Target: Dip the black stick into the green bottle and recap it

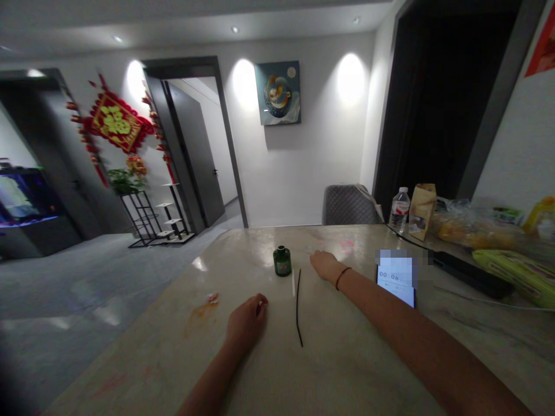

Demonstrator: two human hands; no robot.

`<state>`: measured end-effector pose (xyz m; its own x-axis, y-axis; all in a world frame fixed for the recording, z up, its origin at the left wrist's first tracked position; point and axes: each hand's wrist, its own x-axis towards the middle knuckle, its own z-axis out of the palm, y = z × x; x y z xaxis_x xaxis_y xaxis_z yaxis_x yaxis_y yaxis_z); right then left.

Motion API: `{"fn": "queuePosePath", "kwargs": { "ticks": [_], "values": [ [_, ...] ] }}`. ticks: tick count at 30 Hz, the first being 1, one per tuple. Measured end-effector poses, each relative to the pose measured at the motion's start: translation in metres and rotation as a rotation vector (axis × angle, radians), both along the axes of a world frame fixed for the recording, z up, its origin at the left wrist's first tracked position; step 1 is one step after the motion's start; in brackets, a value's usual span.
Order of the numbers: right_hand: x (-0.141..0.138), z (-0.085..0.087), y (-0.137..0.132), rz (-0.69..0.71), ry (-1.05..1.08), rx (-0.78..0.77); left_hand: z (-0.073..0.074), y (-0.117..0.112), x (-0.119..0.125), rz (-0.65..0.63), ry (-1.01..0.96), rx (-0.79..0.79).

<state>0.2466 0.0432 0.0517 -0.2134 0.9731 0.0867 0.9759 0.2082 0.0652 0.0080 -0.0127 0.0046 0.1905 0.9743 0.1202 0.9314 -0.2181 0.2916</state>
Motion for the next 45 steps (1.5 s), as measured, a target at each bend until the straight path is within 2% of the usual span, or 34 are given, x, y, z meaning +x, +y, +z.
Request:
{"fn": "queuePosePath", "kwargs": {
  "ticks": [4, 7, 11, 17, 22, 27, 30, 35, 40, 45],
  "values": [
    [-0.022, 0.024, 0.022, 0.061, 0.079, 0.114, -0.001, 0.000, 0.000, 0.002, -0.017, 0.018],
    [-0.044, 0.031, 0.041, 0.113, 0.376, 0.206, -0.001, -0.001, -0.001, 0.006, -0.020, 0.017],
    [-0.065, 0.020, 0.061, 0.124, 0.650, 0.243, -0.001, 0.000, -0.002, 0.011, -0.020, 0.005],
    [-0.070, 0.001, 0.069, 0.038, 0.757, 0.240, -0.002, 0.001, -0.003, 0.004, -0.027, 0.001],
    [-0.071, -0.006, 0.062, 0.084, 0.789, 0.186, -0.001, 0.000, -0.003, 0.001, -0.009, 0.004],
    [-0.071, -0.009, 0.048, 0.074, 0.829, 0.083, 0.003, -0.003, -0.003, 0.007, -0.021, -0.031],
    [-0.070, -0.009, 0.036, 0.080, 0.826, 0.099, 0.004, -0.003, -0.002, 0.017, -0.033, -0.034],
    [-0.071, -0.013, 0.009, 0.165, 0.872, 0.066, 0.001, -0.004, -0.002, 0.024, -0.124, 0.031],
    [-0.074, -0.019, -0.018, 0.265, 1.018, -0.073, -0.001, -0.005, -0.002, -0.032, -0.168, 0.077],
    [-0.077, -0.016, -0.034, 0.379, 1.287, -0.284, 0.001, -0.004, -0.004, -0.038, -0.146, 0.001]
  ]
}}
